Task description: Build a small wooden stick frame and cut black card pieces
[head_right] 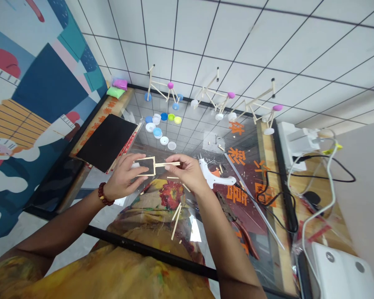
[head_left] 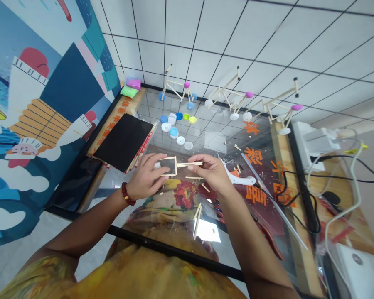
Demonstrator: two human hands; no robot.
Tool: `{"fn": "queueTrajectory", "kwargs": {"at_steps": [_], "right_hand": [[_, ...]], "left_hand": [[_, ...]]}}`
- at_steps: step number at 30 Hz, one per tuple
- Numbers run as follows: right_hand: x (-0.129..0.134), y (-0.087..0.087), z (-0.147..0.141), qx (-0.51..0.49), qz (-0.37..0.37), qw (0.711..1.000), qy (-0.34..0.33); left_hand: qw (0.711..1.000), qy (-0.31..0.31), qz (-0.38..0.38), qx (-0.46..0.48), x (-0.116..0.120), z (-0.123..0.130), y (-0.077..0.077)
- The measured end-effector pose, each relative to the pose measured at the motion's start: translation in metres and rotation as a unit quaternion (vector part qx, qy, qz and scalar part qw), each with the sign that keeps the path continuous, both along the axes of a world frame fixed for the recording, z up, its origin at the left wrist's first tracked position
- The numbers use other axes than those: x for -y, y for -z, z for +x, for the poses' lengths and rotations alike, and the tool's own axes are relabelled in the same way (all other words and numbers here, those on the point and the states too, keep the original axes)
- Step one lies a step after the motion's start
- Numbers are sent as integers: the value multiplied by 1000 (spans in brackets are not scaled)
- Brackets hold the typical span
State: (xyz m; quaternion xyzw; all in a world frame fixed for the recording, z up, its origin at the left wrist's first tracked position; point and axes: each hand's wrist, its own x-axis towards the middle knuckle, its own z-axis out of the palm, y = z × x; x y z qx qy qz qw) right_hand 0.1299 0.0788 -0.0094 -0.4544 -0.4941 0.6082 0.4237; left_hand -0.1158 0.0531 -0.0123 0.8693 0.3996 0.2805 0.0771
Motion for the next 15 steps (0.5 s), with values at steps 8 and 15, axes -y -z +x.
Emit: {"fn": "queueTrajectory", "kwargs": {"at_steps": [8,15], "right_hand": [[-1,-2,4,221,240,944,-51],[3,2,-6,248,255,933,-55]], "left_hand": [[1000,-9,2,4,-2,-2,2],[1000,-4,-6,22,-3,-1,5]]}}
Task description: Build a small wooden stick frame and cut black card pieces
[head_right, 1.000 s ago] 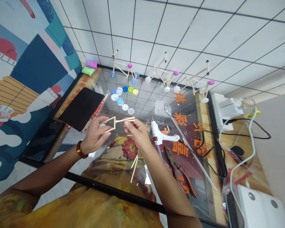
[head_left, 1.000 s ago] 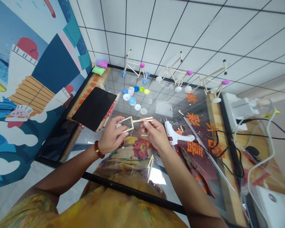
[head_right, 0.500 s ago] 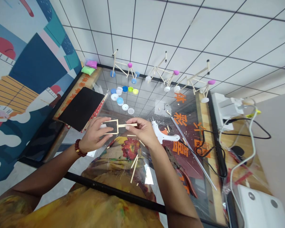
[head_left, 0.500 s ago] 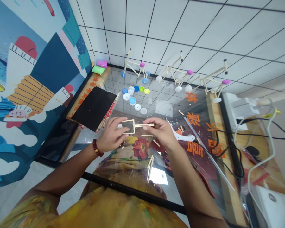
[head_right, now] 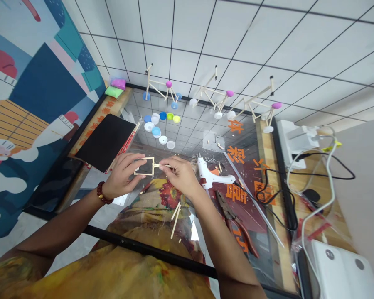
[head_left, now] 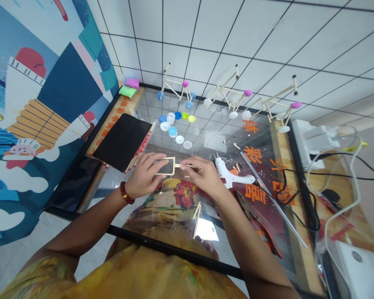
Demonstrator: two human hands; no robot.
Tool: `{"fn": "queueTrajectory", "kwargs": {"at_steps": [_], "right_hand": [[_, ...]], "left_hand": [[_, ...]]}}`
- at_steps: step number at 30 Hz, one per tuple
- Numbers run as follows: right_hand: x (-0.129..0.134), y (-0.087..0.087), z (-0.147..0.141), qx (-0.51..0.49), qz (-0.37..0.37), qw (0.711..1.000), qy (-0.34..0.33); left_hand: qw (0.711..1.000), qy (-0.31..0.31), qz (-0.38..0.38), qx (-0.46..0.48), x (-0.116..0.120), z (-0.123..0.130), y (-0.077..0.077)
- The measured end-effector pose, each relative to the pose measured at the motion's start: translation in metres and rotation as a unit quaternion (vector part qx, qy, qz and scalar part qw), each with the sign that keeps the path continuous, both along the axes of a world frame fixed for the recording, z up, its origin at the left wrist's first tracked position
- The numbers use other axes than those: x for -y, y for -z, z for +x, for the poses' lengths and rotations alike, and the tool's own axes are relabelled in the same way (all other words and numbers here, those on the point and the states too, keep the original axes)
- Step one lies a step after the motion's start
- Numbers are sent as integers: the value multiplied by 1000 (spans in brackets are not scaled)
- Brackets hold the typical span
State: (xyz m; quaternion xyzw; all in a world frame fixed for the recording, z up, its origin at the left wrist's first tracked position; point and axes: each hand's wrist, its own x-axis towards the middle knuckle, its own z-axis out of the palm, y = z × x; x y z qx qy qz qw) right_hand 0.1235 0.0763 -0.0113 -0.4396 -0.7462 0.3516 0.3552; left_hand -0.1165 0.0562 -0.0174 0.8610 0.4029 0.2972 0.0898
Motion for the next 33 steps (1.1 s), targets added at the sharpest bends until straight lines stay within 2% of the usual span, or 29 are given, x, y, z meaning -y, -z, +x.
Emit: {"fn": "queueTrajectory", "kwargs": {"at_steps": [7,14,21,26,29,33], "right_hand": [[3,3,-9,-22,51,998,31],[3,0,-6,-9,70,997,-22],[6,0,-6,23,123,992,1],[10,5,-10,68,176,982,-26],[13,7,-14,91,178,979,-30],[15,4,-16,89,171,981,-3]], "left_hand": [[999,12,-32,14,0,1,2],[999,9,-23,27,3,4,6],[999,-33,-11,26,4,7,6],[999,-43,3,12,7,7,6],[999,-30,11,0,9,8,6],[1000,-8,7,19,9,9,5]]}}
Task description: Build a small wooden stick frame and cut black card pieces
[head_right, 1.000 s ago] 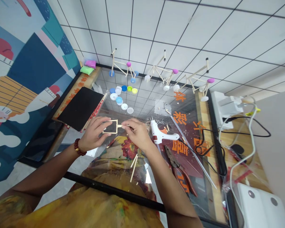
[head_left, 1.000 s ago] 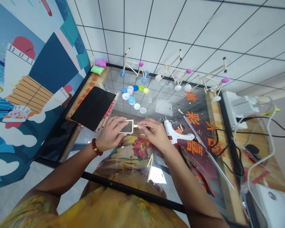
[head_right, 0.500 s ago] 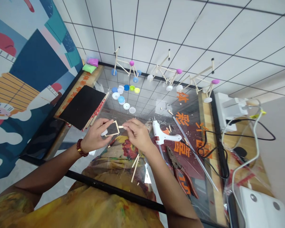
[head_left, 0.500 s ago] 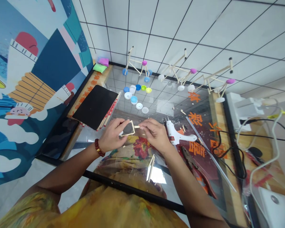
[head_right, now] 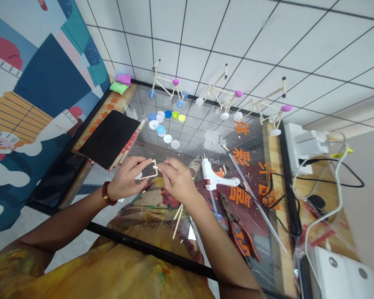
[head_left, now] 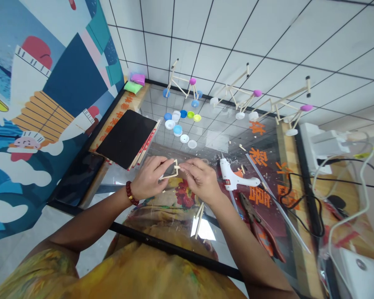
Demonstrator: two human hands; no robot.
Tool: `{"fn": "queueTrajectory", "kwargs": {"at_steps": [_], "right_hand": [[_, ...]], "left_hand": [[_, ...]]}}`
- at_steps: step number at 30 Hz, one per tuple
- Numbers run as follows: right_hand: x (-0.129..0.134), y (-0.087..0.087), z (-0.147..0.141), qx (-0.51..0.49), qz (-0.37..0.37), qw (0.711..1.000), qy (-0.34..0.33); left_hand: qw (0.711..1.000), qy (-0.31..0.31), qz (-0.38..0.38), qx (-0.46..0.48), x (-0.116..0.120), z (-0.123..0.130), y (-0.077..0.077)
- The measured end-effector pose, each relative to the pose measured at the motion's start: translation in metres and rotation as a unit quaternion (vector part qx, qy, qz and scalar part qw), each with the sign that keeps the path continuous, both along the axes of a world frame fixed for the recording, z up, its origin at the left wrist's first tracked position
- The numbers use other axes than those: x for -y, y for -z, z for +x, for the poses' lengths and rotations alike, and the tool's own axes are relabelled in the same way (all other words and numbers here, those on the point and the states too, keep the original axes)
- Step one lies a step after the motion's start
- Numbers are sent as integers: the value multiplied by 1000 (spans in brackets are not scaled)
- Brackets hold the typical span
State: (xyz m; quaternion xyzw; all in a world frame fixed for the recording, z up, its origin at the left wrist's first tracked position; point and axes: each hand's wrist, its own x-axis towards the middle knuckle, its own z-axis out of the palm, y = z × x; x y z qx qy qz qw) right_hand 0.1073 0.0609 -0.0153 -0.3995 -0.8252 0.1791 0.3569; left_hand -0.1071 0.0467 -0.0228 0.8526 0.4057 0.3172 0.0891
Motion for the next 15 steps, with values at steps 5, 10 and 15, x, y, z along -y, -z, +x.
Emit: {"fn": "queueTrajectory", "kwargs": {"at_steps": [5,10,15], "right_hand": [[0,-6,0,-47,-15,999,18],[-4,-10,3,-72,-66,995,21],[-6,-10,5,-89,-81,993,17]], "left_hand": [[999,-1,-15,30,-1,0,-1],[999,4,-18,47,-3,0,-1],[998,-2,-29,59,-3,1,0]]}}
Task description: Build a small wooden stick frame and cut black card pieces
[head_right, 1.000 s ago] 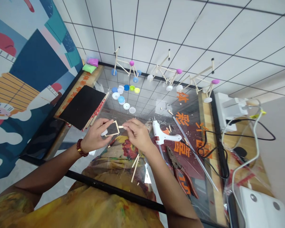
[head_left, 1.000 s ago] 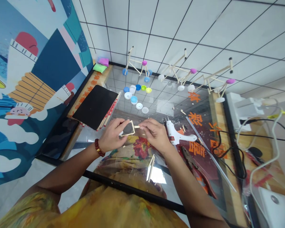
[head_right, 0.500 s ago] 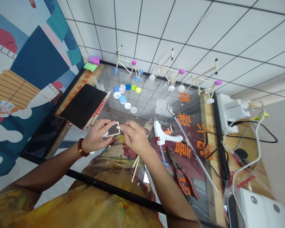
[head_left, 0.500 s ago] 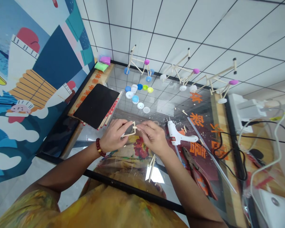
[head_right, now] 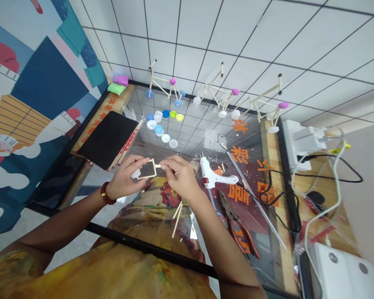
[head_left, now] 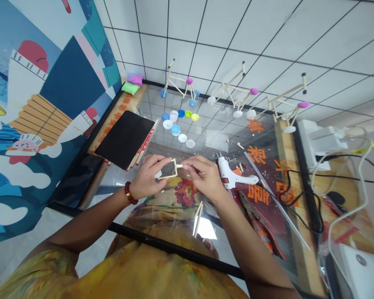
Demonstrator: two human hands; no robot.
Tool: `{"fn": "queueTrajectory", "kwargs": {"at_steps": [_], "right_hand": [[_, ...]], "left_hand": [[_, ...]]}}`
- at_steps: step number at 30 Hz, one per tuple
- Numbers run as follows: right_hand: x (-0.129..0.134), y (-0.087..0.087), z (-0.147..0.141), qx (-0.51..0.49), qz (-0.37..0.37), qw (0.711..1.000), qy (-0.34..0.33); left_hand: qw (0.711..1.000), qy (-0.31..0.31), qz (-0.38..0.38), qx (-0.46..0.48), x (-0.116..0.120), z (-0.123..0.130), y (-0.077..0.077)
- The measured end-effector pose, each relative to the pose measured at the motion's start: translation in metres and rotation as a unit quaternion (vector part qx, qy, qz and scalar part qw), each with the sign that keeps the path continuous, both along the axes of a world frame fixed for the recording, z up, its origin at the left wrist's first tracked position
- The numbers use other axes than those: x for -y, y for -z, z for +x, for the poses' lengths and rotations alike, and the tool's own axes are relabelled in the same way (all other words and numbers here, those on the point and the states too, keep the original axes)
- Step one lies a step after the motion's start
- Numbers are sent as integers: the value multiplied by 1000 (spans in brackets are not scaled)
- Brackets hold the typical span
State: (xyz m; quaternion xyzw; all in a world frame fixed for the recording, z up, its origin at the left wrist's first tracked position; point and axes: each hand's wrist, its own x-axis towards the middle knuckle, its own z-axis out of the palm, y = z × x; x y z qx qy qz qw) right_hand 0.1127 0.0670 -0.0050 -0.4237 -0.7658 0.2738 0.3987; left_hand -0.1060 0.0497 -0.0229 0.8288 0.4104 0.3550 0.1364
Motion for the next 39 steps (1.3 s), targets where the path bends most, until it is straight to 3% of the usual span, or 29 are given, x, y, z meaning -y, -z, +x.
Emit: {"fn": "queueTrajectory", "kwargs": {"at_steps": [14,32,39], "right_hand": [[-1,-2,1,-15,-18,1000,16],[-4,-1,4,-48,-74,996,-23],[-4,1,3,-41,-94,994,-22]], "left_hand": [[996,-7,-73,47,-1,0,-5],[999,31,-21,21,-3,-1,-5],[1000,15,-15,8,-2,0,-2]]}}
